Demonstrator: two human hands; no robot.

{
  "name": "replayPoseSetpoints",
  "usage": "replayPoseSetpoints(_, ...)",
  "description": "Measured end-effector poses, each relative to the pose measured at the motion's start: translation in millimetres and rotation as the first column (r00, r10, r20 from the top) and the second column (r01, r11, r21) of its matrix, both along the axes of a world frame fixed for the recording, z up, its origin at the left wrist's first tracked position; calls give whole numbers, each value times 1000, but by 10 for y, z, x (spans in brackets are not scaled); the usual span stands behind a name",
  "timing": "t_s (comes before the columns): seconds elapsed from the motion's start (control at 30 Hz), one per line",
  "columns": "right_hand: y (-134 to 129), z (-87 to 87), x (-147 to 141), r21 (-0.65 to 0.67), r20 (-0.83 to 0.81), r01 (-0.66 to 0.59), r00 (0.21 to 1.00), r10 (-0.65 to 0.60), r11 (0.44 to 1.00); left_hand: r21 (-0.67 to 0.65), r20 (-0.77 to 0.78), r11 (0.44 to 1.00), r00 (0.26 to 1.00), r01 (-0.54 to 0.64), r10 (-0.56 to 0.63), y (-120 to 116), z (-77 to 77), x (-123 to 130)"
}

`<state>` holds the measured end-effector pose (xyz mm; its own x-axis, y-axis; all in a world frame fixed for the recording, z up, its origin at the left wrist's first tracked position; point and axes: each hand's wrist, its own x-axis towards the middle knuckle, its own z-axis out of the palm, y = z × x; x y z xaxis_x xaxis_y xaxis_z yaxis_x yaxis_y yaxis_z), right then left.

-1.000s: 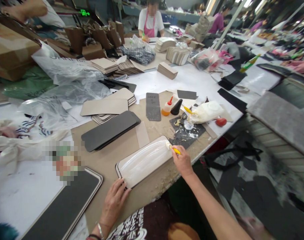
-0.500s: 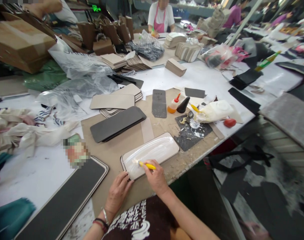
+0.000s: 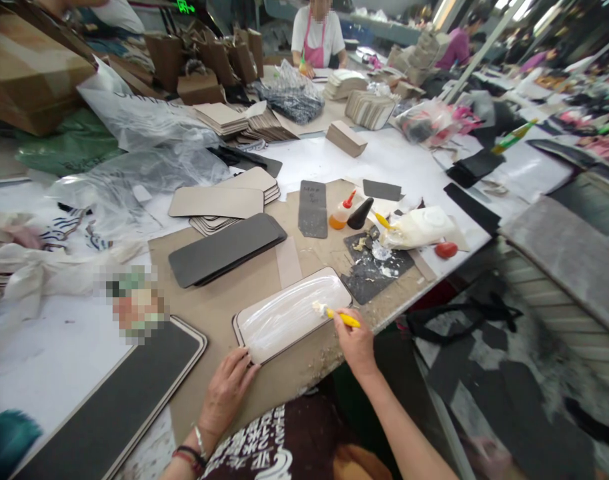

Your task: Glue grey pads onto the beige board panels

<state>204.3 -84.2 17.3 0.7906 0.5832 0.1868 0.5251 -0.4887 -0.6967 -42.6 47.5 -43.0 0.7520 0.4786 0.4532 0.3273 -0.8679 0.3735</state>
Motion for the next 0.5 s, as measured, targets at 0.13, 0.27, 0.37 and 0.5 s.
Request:
replayPoseSetpoints(0.13, -136, 28, 517, -52, 169, 72, 984, -62, 996, -15, -9, 1000, 1000, 1, -1, -1, -10, -1)
replayPoseSetpoints(0.27, -76, 105, 659, -84, 242, -19, 970, 39, 996, -47, -9, 999, 1000, -17, 17, -2, -17, 7)
replayPoseSetpoints(0.37, 40, 150, 646, -110, 222, -88, 969, 111, 990, -73, -25, 997, 999, -24, 23, -23, 7, 8)
replayPoseSetpoints(0.5, 316, 212, 594, -165, 32, -114, 992, 121, 980, -132, -36, 989, 997, -71, 67, -65, 78, 0)
